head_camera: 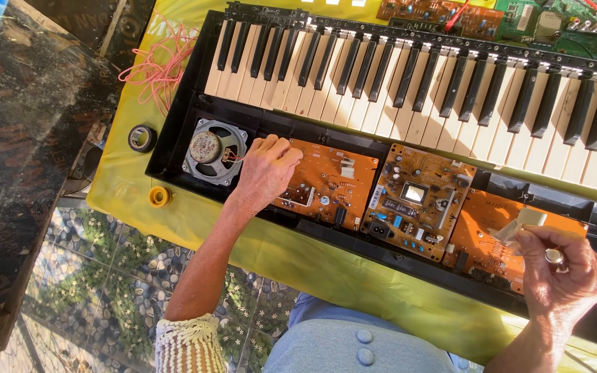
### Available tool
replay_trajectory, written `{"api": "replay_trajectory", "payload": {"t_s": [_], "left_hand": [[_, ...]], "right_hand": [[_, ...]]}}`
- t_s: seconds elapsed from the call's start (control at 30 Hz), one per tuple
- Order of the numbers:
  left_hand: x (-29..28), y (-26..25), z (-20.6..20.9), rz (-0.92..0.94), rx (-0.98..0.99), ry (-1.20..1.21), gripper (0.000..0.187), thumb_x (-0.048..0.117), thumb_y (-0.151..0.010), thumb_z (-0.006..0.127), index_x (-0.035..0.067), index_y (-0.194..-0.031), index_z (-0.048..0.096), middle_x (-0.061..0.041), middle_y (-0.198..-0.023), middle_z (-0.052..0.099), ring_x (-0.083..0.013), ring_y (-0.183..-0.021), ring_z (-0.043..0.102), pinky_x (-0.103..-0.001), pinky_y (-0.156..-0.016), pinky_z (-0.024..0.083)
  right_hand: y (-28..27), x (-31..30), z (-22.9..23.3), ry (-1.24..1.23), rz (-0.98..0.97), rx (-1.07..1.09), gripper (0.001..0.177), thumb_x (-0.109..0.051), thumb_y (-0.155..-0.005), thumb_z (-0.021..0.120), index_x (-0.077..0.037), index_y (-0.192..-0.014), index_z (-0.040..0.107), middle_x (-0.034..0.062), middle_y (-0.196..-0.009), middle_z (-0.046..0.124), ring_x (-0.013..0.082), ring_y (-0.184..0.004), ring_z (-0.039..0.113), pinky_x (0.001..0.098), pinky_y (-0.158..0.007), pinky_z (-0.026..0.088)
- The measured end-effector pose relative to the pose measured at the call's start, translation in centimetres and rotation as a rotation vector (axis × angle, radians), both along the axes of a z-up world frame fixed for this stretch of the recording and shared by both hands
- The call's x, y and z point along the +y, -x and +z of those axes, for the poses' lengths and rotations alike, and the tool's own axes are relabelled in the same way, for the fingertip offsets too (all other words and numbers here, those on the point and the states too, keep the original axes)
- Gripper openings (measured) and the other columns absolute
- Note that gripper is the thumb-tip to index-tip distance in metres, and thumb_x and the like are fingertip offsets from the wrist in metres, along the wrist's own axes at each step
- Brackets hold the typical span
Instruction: The person repairs the internal electronics of an electric piano by soldering wires to the circuit board. They use a soldering iron to connect wires to the board and speakers, and apply electrical tape to secure the connections.
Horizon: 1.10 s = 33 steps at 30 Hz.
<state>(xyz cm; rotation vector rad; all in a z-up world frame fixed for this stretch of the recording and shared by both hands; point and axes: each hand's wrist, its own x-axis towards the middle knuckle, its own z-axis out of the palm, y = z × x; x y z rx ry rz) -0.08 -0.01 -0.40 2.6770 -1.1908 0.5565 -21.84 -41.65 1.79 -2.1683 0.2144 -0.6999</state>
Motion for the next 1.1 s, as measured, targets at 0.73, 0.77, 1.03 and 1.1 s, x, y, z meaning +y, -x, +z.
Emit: {"api": "replay_trajectory", "payload": {"t_s": [0.73, 0.77, 1.03, 1.1], "left_hand": [[-0.7, -1.7, -2.5, 0.035, -0.048, -0.086, 0.017, -0.005, -0.09, 0.065, 0.007, -0.082, 0.055, -0.007, -0.087, 0.05, -0.0263, -0.083, 0.049, -0.037, -0.068, 0.044], [-0.8, -1.7, -2.4, 0.036, -0.059, -0.084, 0.017, -0.004, -0.091, 0.063, 0.007, -0.083, 0.054, -0.008, -0.086, 0.049, -0.0264, -0.082, 0.049, -0.038, -0.068, 0.045], [-0.8, -1.5, -2.5, 0.031, -0.075, -0.113, 0.018, -0.003, -0.096, 0.057, 0.007, -0.081, 0.054, -0.007, -0.087, 0.047, -0.0236, -0.081, 0.046, -0.034, -0.068, 0.044], [-0.6, -1.5, -2.6, 0.014, -0.061, -0.081, 0.017, -0.005, -0.094, 0.061, 0.006, -0.082, 0.054, -0.008, -0.089, 0.049, -0.0246, -0.084, 0.048, -0.035, -0.07, 0.047]], "right_hand": [[-0.2, -0.7, -1.1, 0.093, -0.024, 0.019, 0.014, 0.004, -0.113, 0.081, 0.007, -0.104, 0.071, 0.0132, -0.093, 0.071, 0.0194, -0.079, 0.066, 0.0267, -0.063, 0.043], [-0.2, -0.6, -1.2, 0.096, -0.027, 0.032, 0.014, 0.006, -0.113, 0.08, 0.006, -0.103, 0.071, 0.0127, -0.094, 0.072, 0.0192, -0.08, 0.067, 0.0264, -0.063, 0.042], [-0.9, 0.3, 0.0, 0.093, -0.014, 0.028, 0.011, -0.001, -0.11, 0.079, 0.003, -0.104, 0.071, 0.0116, -0.093, 0.072, 0.0155, -0.073, 0.062, 0.025, -0.061, 0.044], [-1.1, 0.3, 0.2, 0.132, -0.009, 0.015, 0.013, -0.001, -0.11, 0.08, 0.002, -0.101, 0.071, 0.0085, -0.089, 0.072, 0.0118, -0.066, 0.056, 0.0245, -0.06, 0.04]]}}
